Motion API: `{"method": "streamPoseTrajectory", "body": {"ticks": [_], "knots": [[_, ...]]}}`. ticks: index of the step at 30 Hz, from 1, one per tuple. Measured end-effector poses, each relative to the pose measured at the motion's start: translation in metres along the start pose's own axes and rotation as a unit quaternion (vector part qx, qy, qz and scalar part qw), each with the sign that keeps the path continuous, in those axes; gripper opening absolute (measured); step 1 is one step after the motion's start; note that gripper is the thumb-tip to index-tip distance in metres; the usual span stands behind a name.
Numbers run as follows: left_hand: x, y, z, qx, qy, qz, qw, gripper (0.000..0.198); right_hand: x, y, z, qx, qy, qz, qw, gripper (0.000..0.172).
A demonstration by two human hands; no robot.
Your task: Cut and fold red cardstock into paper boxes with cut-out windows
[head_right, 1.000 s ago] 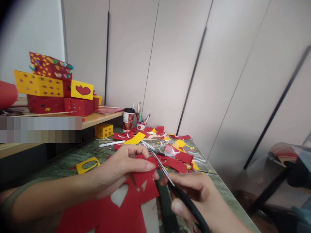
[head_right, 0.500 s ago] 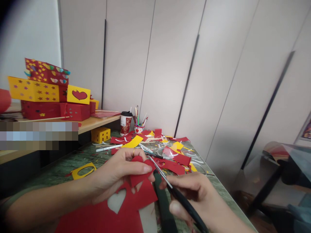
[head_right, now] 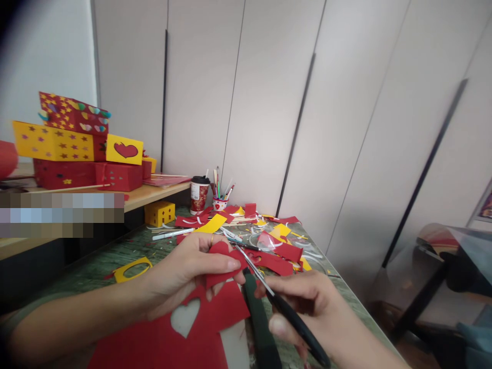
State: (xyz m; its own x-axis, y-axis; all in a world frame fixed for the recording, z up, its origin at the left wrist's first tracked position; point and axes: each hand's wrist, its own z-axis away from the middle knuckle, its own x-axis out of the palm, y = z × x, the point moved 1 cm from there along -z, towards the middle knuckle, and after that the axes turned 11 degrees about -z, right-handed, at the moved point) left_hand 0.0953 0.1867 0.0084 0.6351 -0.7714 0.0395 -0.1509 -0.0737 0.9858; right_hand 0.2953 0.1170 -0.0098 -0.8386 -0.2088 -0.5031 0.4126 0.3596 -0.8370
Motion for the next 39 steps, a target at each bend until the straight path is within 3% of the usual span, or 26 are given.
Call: {"method": "streamPoseTrajectory", "body": {"ticks": [8, 16, 21, 28, 31, 39], "knots": [[0.000, 0.000, 0.000, -0.005, 0.003, -0.005, 1.000, 0.015, -0.004, 0.009, 0.000, -0.012, 0.012, 0.019, 1.000, 0.028], [-0.003, -0.001, -0.002, 0.002, 0.053, -0.006, 0.999, 0.019, 0.003, -0.014, 0.003, 0.091, 0.067, -0.115, 0.987, 0.035], [-0.004, -0.002, -0.004, 0.030, 0.057, 0.009, 0.998, 0.013, 0.011, -0.016, -0.007, 0.055, 0.074, -0.163, 0.982, 0.040], [-0.003, -0.006, -0.003, 0.041, 0.022, 0.008, 0.999, 0.007, 0.024, -0.021, -0.007, 0.023, 0.057, -0.109, 0.992, 0.041], [-0.002, -0.007, -0.003, 0.033, 0.011, 0.011, 0.999, 0.009, 0.024, -0.025, -0.008, 0.050, 0.075, -0.074, 0.993, 0.041], [-0.002, -0.006, -0.003, 0.004, 0.060, -0.023, 0.998, 0.014, 0.023, -0.021, -0.010, 0.061, 0.065, -0.054, 0.995, 0.045]]}}
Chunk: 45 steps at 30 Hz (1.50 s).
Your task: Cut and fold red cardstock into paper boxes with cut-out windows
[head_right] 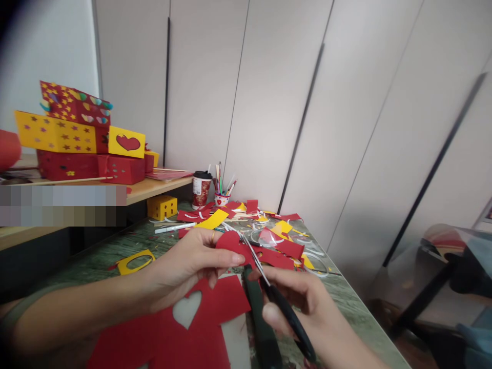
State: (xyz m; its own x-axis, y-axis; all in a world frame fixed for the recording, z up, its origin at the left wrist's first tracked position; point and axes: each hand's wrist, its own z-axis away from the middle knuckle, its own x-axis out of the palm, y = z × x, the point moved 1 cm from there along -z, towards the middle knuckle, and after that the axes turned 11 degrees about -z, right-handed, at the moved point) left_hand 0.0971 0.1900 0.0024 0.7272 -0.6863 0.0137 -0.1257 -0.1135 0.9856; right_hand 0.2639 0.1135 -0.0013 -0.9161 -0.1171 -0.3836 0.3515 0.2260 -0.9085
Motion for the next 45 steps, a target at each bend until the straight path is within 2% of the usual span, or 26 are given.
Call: {"method": "streamPoseTrajectory", "body": {"ticks": [9, 14, 17, 21, 24, 28, 34, 36, 40, 43, 45], "knots": [[-0.002, -0.001, -0.002, -0.007, -0.005, -0.018, 1.000, 0.015, 0.000, -0.001, 0.003, 0.030, 0.008, -0.007, 0.999, 0.040], [-0.002, 0.000, -0.001, -0.015, -0.008, -0.007, 1.000, 0.015, -0.005, 0.005, 0.001, 0.005, -0.019, 0.005, 1.000, 0.042], [-0.002, 0.002, -0.001, -0.006, -0.011, -0.015, 1.000, 0.016, -0.010, 0.013, 0.001, 0.013, -0.030, 0.029, 0.999, 0.032], [-0.002, 0.004, -0.001, -0.003, -0.012, -0.028, 1.000, 0.015, -0.013, 0.014, 0.005, 0.003, -0.004, 0.092, 0.996, 0.020], [-0.002, 0.006, -0.001, -0.013, -0.010, -0.034, 0.999, 0.017, -0.012, 0.008, 0.008, 0.007, 0.002, 0.093, 0.996, 0.022], [-0.004, 0.009, -0.001, -0.018, -0.016, -0.038, 0.999, 0.017, -0.011, 0.003, 0.007, 0.008, -0.019, 0.081, 0.996, 0.039], [-0.006, 0.012, 0.000, -0.011, -0.038, -0.056, 0.998, 0.017, -0.008, 0.002, 0.006, 0.023, 0.010, 0.063, 0.998, 0.021], [-0.007, 0.012, 0.000, -0.009, -0.042, -0.060, 0.997, 0.017, -0.007, 0.000, 0.006, 0.024, 0.010, 0.057, 0.998, 0.026], [-0.009, 0.006, -0.002, 0.006, -0.012, -0.027, 1.000, 0.018, -0.008, -0.001, 0.005, 0.012, -0.018, -0.004, 1.000, 0.049], [-0.009, 0.000, -0.004, 0.012, 0.024, 0.029, 0.999, 0.019, -0.008, 0.004, 0.004, 0.020, -0.024, -0.038, 0.999, 0.051], [-0.007, -0.002, -0.004, 0.017, 0.031, 0.061, 0.997, 0.019, -0.008, 0.007, 0.004, 0.021, 0.006, -0.046, 0.999, 0.052]]}}
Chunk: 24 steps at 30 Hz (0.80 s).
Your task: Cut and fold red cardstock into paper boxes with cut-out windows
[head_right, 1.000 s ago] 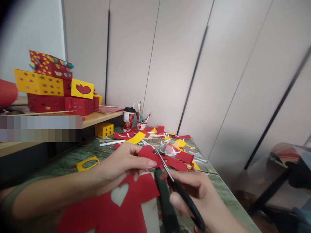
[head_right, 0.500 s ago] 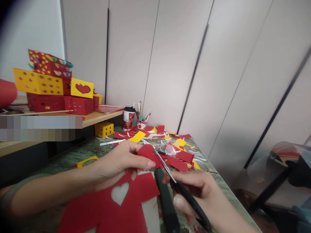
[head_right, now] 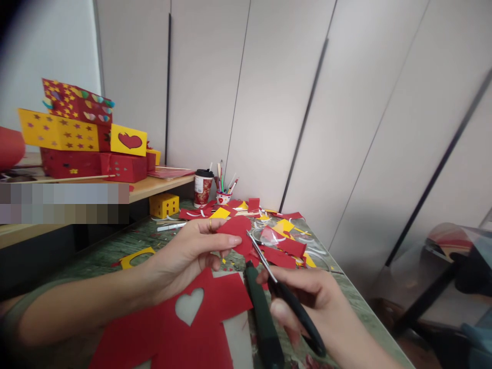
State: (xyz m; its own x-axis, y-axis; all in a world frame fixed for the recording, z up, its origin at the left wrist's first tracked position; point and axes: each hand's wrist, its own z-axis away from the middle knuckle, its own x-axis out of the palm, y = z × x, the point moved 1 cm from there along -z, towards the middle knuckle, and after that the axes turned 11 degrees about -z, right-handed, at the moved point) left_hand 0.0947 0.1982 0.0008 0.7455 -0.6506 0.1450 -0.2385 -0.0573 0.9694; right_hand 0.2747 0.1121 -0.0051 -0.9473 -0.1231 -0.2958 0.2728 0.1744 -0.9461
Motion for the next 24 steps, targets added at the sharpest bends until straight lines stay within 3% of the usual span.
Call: {"method": "streamPoseTrajectory", "body": {"ticks": [5, 19, 24], "knots": [[0.004, -0.002, 0.003, 0.001, -0.011, 0.028, 1.000, 0.013, 0.003, 0.001, -0.001, -0.002, 0.035, 0.006, 0.999, 0.054], [0.005, 0.001, 0.003, -0.011, -0.037, -0.006, 0.999, 0.008, 0.012, -0.010, 0.004, 0.042, -0.023, -0.065, 0.997, 0.042], [0.005, 0.003, 0.003, -0.012, -0.042, -0.018, 0.999, 0.012, 0.006, -0.008, 0.002, 0.023, -0.003, -0.007, 1.000, 0.036]]}}
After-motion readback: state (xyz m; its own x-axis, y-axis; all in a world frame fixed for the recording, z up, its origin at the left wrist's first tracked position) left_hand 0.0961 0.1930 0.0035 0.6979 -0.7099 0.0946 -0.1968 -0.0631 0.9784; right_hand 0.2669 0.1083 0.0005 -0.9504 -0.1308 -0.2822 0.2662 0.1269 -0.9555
